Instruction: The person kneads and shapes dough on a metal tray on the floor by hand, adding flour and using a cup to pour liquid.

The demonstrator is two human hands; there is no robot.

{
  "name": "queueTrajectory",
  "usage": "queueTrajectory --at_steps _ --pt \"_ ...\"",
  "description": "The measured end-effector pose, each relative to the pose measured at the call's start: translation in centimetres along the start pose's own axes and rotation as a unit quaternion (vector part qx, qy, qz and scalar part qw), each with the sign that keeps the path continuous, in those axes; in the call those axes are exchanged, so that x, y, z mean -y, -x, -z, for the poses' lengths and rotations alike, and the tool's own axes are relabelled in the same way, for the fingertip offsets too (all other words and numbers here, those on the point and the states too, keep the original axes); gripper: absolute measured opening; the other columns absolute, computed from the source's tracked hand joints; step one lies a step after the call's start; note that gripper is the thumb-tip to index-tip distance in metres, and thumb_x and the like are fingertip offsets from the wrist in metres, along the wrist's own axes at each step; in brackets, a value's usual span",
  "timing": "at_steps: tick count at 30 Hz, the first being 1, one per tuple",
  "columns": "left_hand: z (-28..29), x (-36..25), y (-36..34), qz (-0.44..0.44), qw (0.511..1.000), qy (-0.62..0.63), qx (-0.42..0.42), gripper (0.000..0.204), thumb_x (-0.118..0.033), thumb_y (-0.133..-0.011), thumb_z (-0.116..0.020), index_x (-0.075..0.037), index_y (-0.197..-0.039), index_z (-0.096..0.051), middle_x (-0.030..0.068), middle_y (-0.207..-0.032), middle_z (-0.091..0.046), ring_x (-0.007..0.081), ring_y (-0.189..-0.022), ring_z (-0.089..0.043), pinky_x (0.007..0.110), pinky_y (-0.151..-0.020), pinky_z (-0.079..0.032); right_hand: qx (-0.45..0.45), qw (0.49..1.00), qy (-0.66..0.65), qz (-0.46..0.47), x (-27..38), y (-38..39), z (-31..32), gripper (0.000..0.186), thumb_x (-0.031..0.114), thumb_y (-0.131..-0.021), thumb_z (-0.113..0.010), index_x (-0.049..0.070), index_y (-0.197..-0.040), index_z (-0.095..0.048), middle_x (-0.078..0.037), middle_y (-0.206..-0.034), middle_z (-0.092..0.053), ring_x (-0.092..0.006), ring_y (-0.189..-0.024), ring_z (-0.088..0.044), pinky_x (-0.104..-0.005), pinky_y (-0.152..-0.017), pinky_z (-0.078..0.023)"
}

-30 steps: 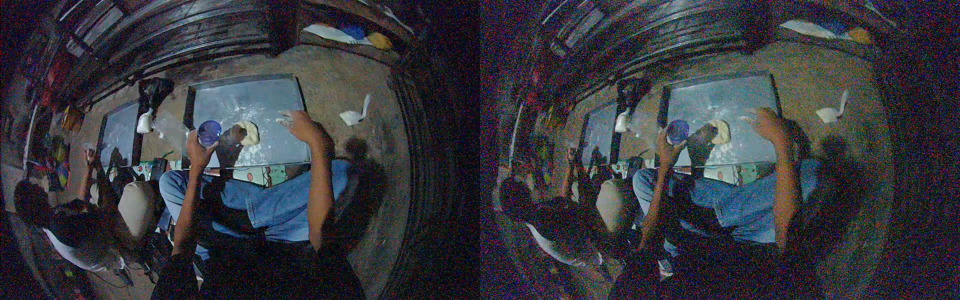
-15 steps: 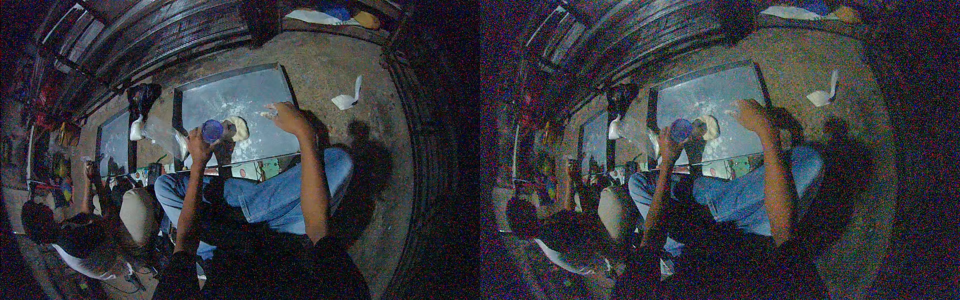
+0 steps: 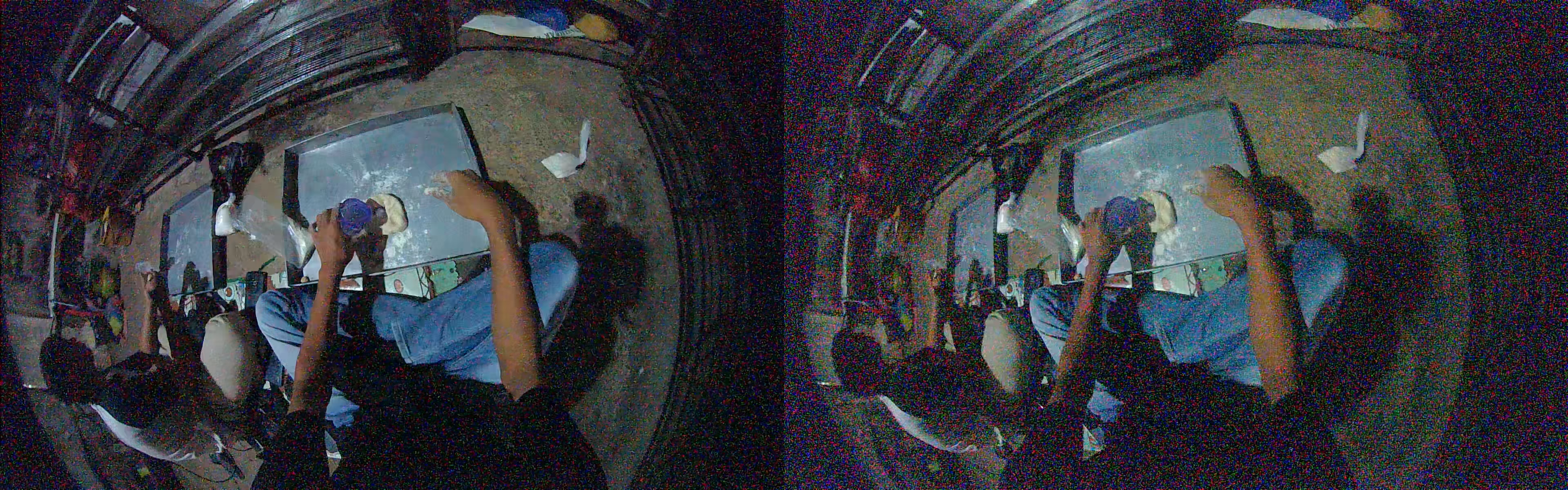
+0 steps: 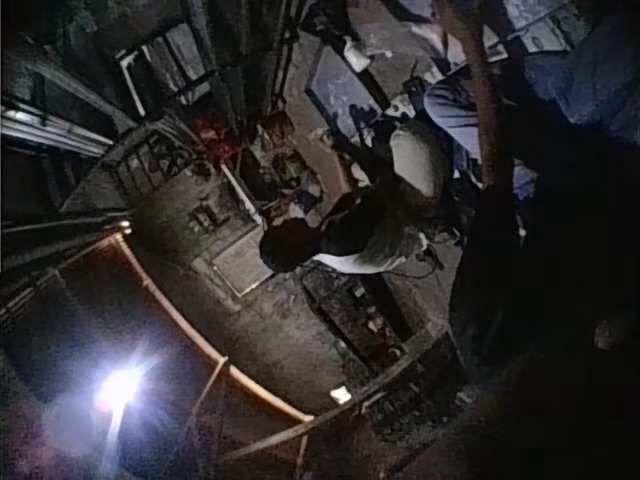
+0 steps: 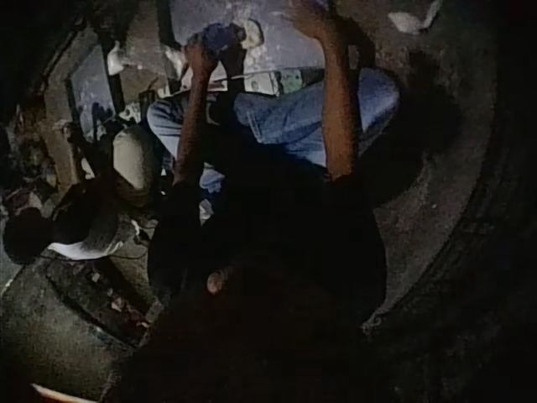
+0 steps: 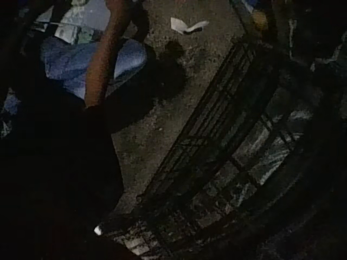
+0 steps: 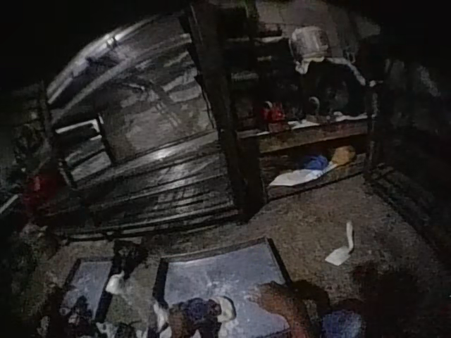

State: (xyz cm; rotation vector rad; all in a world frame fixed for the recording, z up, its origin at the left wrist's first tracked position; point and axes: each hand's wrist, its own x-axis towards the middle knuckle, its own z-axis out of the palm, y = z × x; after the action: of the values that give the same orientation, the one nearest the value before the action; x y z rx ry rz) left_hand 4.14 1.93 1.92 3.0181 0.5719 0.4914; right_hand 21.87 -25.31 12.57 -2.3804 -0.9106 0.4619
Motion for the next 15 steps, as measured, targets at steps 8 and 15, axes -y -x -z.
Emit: queueTrajectory --at_steps 8,15 --pt "0.4 -0.2 -0.4 0.011 0.999 0.048 0.022 0.085 -0.052 -0.062 -0.076 -0.003 -0.126 -0.046 0.0166 -0.117 -0.052 0.0353 -0.113 -0.047 0.051 -0.095 -0.033 -0.033 0.998 -0.021 0.054 -1.6 -0.5 -1.3 0.046 0.041 -0.088 -0.058 0.003 -0.114 -0.06 -0.024 -0.104 -0.063 -0.0379 -0.098 -0.06 -0.0449 -0.085 -0.048" --pt "2.1 -0.7 -0.1 0.072 0.988 0.116 0.072 0.078 -0.041 -0.061 -0.079 -0.003 -0.121 -0.049 0.0167 -0.116 -0.053 0.0359 -0.11 -0.048 0.048 -0.092 -0.036 -0.015 0.998 0.059 -0.006 -1.1 0.2 -0.8 0.047 0.043 -0.088 -0.057 0.003 -0.113 -0.06 -0.021 -0.104 -0.063 -0.0391 -0.095 -0.06 -0.0446 -0.085 -0.048"
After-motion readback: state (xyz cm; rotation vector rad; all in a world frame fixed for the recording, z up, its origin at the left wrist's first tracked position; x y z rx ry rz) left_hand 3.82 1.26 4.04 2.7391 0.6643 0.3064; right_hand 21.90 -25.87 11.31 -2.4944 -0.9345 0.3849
